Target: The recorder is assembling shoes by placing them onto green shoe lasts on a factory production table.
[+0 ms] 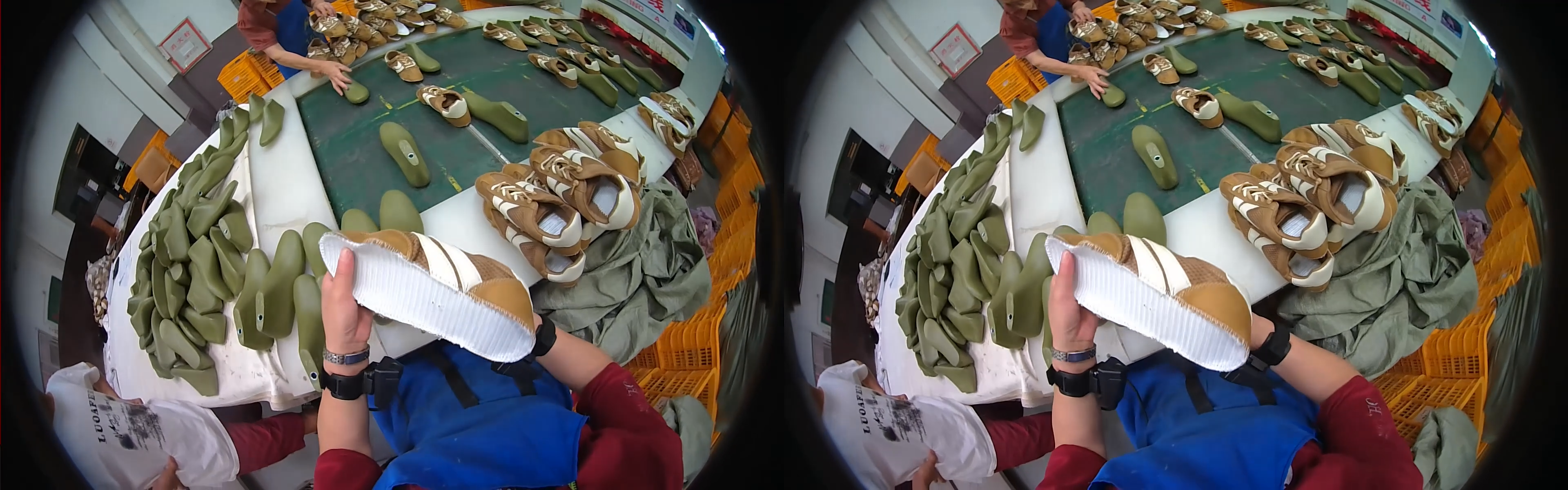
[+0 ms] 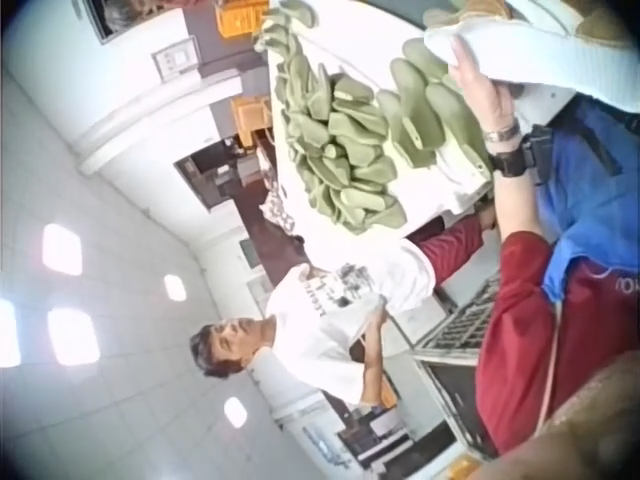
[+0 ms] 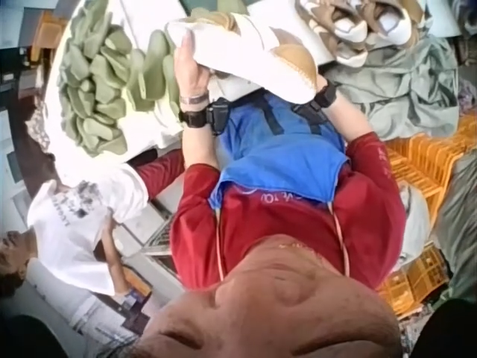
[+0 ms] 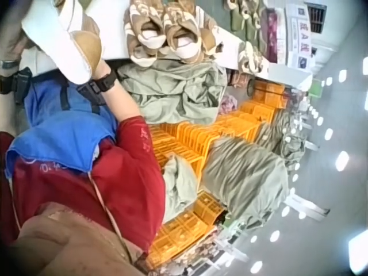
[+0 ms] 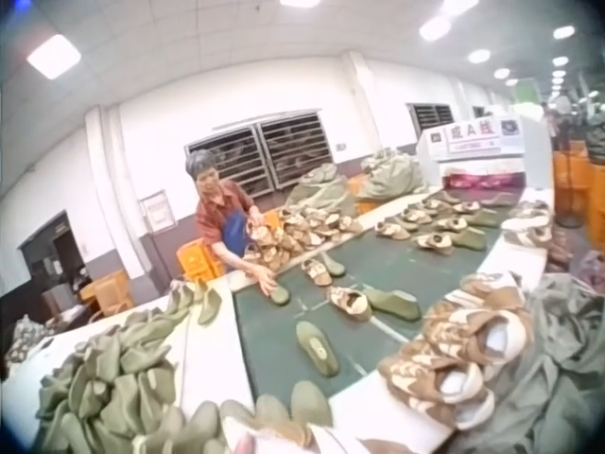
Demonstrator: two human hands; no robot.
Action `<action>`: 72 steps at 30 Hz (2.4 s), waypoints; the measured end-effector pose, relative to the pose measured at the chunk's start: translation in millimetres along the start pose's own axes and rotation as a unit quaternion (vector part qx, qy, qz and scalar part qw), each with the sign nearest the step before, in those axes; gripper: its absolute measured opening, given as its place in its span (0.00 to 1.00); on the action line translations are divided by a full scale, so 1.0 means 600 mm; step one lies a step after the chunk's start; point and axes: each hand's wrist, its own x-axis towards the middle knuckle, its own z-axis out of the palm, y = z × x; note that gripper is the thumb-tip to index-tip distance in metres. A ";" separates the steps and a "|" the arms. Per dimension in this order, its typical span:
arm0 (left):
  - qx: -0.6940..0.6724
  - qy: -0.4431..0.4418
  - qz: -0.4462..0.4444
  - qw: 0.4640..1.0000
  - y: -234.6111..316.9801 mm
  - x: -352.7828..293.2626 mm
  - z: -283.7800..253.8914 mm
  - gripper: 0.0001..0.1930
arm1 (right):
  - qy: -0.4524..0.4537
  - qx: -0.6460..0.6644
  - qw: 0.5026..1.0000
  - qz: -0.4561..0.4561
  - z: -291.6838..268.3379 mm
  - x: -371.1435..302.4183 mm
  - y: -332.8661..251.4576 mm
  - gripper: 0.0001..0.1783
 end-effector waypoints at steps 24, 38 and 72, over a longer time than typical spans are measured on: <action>0.520 0.146 -0.003 0.842 0.132 -0.215 -0.275 0.22 | 0.186 -0.452 0.781 0.389 0.083 -0.011 -0.141 0.19; 0.699 0.016 0.251 0.669 -0.023 -0.115 -0.259 0.20 | 0.443 -0.577 0.589 0.351 0.389 -0.127 -0.244 0.18; 0.699 0.083 0.163 0.692 0.019 -0.103 -0.221 0.18 | 0.190 -0.897 0.394 0.065 -0.364 0.568 -0.179 0.30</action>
